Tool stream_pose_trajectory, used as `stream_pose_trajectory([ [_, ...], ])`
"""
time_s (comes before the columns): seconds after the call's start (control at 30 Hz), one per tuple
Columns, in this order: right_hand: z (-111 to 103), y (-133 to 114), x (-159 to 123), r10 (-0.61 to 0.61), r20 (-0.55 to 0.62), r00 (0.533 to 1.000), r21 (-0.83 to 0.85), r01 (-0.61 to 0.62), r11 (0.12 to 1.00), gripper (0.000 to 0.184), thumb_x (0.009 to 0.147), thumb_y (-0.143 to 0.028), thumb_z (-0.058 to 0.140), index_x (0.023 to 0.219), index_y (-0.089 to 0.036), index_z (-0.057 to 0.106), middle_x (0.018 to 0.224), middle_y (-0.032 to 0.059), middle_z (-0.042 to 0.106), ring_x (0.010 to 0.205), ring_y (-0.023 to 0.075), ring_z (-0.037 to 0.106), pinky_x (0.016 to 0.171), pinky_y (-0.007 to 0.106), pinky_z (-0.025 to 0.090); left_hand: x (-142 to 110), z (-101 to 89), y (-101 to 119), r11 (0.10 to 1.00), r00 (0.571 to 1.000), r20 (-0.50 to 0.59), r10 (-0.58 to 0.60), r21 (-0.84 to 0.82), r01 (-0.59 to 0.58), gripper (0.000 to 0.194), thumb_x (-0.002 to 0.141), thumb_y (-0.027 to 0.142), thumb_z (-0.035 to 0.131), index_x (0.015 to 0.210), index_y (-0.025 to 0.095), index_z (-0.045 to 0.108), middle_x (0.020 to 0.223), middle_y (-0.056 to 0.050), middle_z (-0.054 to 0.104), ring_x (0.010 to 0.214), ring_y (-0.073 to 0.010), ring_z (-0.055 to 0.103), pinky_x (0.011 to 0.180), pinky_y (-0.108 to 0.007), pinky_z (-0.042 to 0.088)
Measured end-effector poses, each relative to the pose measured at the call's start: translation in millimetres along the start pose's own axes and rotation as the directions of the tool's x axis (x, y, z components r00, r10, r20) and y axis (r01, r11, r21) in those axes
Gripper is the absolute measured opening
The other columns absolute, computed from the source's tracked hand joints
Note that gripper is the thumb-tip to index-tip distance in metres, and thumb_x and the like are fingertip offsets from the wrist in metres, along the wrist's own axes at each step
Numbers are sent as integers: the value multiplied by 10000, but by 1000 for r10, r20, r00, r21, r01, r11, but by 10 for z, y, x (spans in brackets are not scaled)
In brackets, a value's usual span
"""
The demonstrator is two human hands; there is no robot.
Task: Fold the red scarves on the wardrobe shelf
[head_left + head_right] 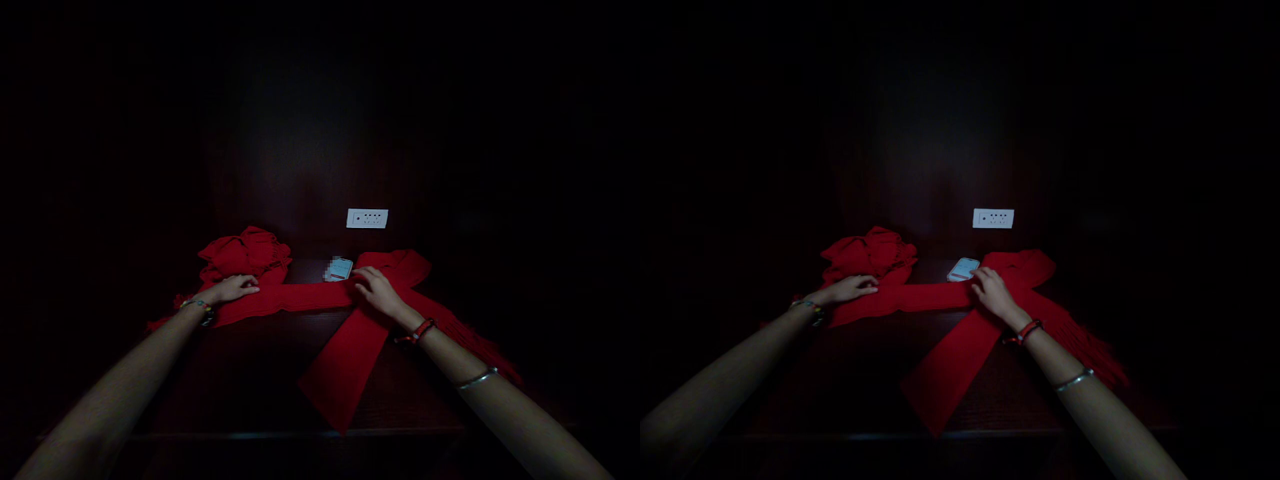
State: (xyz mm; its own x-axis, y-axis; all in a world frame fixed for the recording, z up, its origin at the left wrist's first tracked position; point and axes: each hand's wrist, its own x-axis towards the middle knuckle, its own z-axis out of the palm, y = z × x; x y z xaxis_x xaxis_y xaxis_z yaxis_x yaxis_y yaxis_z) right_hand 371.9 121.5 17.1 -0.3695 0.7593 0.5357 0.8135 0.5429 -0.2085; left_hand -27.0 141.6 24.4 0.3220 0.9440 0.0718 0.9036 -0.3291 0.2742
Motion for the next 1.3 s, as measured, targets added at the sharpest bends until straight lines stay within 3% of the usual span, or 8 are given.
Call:
stream_pose_trajectory([
  [0.13, 126, -569, -98, -359, 225, 906, 241, 305, 921, 359, 837, -286, 429, 1164, -156, 499, 1153, 94, 524, 1088, 188, 446, 942, 327, 343, -381, -178, -350, 981, 991, -49, -121, 147, 127, 580, 714, 597, 383, 1120, 201, 502, 1168, -98, 500, 1057, -253, 450, 859, -365, 343],
  [0.23, 324, -928, -23, -359, 297, 885, 233, 297, 926, 428, 839, -292, 420, 1238, -137, 431, 1249, 114, 459, 1168, 209, 382, 975, 351, 305, -634, -253, -475, 931, 961, -90, -263, 236, 277, 685, 638, 638, 441, 1172, 209, 453, 1262, -128, 407, 1142, -324, 362, 868, -455, 323],
  [0.4, 639, -1379, 174, -276, 496, 823, 199, 202, 959, 570, 859, -413, 345, 1342, -125, 257, 1394, 124, 247, 1268, 246, 226, 1016, 422, 216, -835, -263, -428, 930, 937, 36, -347, 144, 339, 726, 569, 596, 506, 1115, 117, 478, 1116, -135, 538, 976, -257, 514, 817, -307, 393],
  [0.63, 702, -1490, 195, -197, 647, 737, 185, 99, 978, 671, 818, -562, 301, 1358, -171, 219, 1431, 82, 122, 1293, 295, 101, 1012, 521, 123, -892, -441, -319, 924, 928, 89, -363, -92, 370, 485, 548, 487, 552, 895, 150, 587, 966, -67, 618, 888, -226, 551, 724, -254, 422],
  [0.77, 681, -1466, 195, -226, 654, 722, 226, 98, 969, 726, 799, -586, 317, 1370, -165, 165, 1425, 88, 153, 1296, 296, 80, 1010, 536, 101, -860, -716, -162, 923, 949, -46, -313, -249, 293, 385, 574, 415, 546, 860, 158, 578, 839, -12, 617, 776, -175, 555, 649, -225, 416],
  [0.93, 699, -1502, 194, -202, 613, 764, 243, 61, 968, 759, 802, -553, 355, 1379, -135, 92, 1419, 121, 155, 1292, 284, 117, 1021, 501, 111, -704, -921, 437, 930, 860, -369, -352, -36, 365, 376, 621, 300, 569, 972, 164, 574, 781, -24, 615, 705, -168, 566, 612, -233, 409],
  [1.13, 539, -1040, 207, 5, 304, 953, 399, -132, 907, 529, 805, -337, 451, 1279, -116, 378, 1303, 141, 406, 1195, 226, 375, 997, 355, 264, -560, -424, 1425, 965, 836, -548, -25, 206, 165, 433, 725, 252, 535, 1149, 181, 485, 925, -72, 624, 867, -207, 577, 766, -285, 418],
  [1.3, 315, -454, 94, 416, 177, 892, 669, -419, 614, 304, 752, -195, 447, 1007, -106, 585, 1069, 116, 604, 986, 190, 555, 875, 324, 398, -331, 415, 1926, 991, 963, -245, 115, -36, -128, 514, 697, 225, 596, 1191, 178, 462, 973, -81, 627, 881, -215, 586, 748, -276, 441],
])
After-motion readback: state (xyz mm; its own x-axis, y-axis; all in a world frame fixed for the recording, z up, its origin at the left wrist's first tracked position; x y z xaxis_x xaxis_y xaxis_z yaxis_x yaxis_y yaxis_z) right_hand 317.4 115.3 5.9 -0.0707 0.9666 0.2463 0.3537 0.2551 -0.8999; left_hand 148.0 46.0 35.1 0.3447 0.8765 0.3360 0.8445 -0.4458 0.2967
